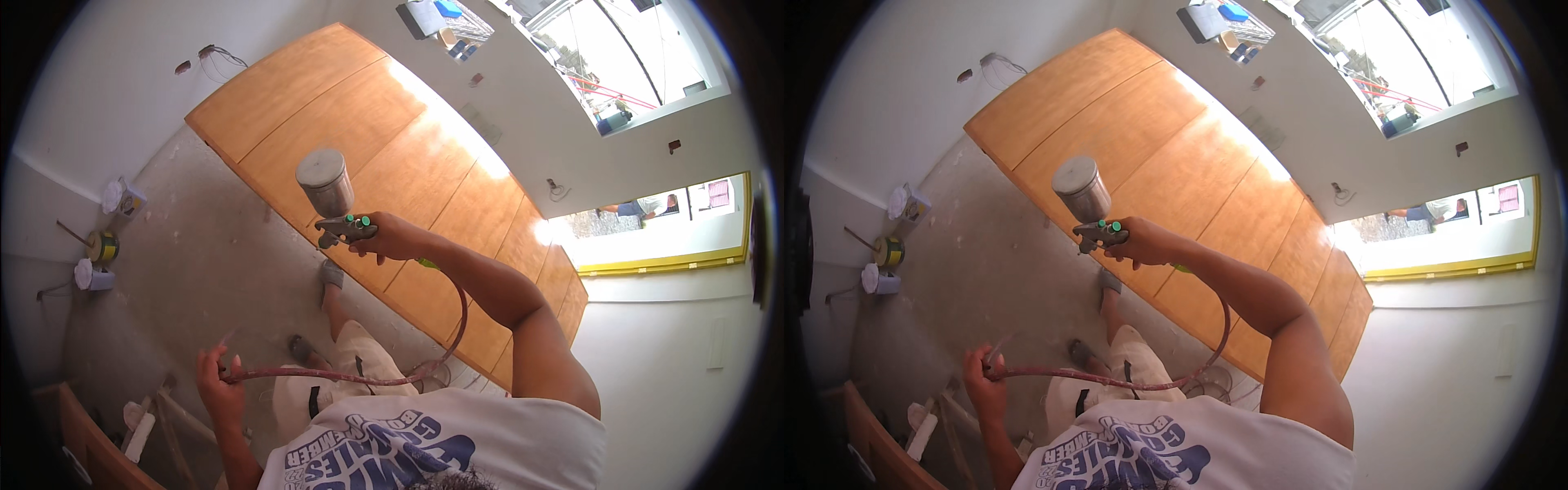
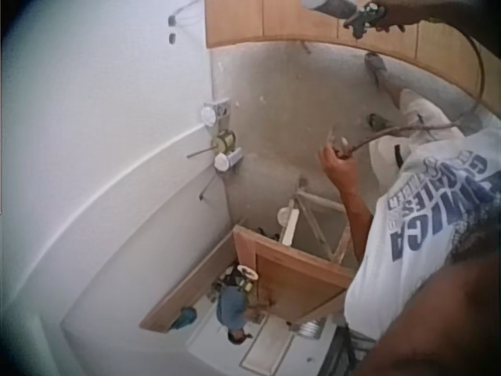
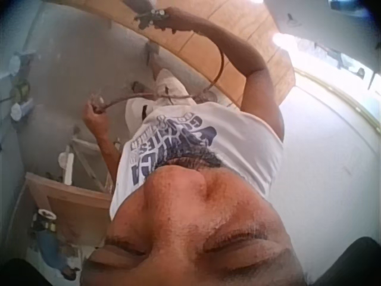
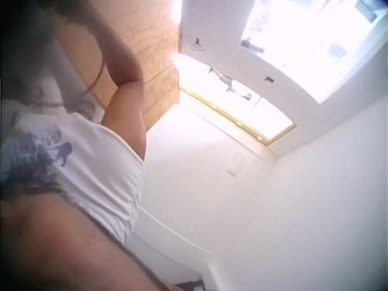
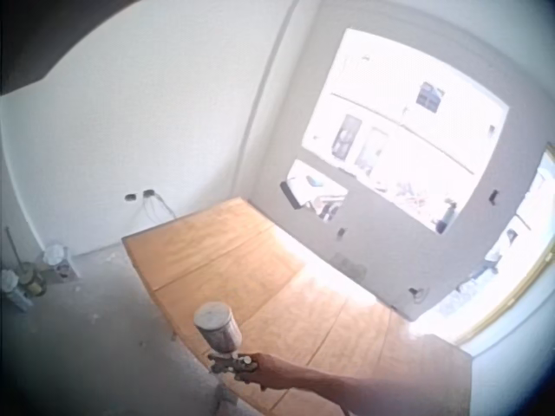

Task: The person uses a spray gun to apply a finish to a large wooden tabletop. They refill the spray gun's container from a metal can and continue spraying the surface evenly.

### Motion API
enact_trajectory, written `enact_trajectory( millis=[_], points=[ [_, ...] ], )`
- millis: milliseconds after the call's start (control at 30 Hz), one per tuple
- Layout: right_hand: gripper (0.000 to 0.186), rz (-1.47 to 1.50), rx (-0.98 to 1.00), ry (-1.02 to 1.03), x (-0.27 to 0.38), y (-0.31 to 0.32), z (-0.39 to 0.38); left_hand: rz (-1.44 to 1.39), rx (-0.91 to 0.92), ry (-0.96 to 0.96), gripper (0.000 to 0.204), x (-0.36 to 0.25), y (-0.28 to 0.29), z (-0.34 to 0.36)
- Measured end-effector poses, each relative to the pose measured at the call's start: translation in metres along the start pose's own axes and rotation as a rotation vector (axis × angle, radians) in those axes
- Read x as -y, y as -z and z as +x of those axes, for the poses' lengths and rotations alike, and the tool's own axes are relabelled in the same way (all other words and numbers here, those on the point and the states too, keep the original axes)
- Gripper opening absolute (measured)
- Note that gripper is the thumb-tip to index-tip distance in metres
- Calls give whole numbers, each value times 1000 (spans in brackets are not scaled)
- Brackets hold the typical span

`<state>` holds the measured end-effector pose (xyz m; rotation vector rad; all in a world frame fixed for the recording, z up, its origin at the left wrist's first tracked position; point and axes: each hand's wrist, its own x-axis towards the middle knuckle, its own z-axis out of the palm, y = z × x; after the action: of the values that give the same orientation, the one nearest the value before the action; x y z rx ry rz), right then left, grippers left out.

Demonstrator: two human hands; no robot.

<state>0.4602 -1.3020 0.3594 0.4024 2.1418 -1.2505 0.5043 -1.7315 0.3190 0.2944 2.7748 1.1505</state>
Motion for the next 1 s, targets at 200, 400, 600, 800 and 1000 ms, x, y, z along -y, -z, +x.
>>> enact_trajectory(
  millis=[200,400,600,800,1000],
  points=[
    [40,-91,-348,102,-82,97,35,8,75,-70,29,-19,-38,13],
    [37,-123,-693,-34,-144,255,90,0,190,-39,30,-73,-103,67],
    [48,-293,-938,-17,-210,394,141,-51,264,29,32,-120,-157,114],
    [45,-477,-1051,-164,-218,433,138,-70,283,37,30,-121,-174,127],
    [37,-45,-752,-128,-167,351,74,-48,184,82,27,-111,-151,103]
  ],
)
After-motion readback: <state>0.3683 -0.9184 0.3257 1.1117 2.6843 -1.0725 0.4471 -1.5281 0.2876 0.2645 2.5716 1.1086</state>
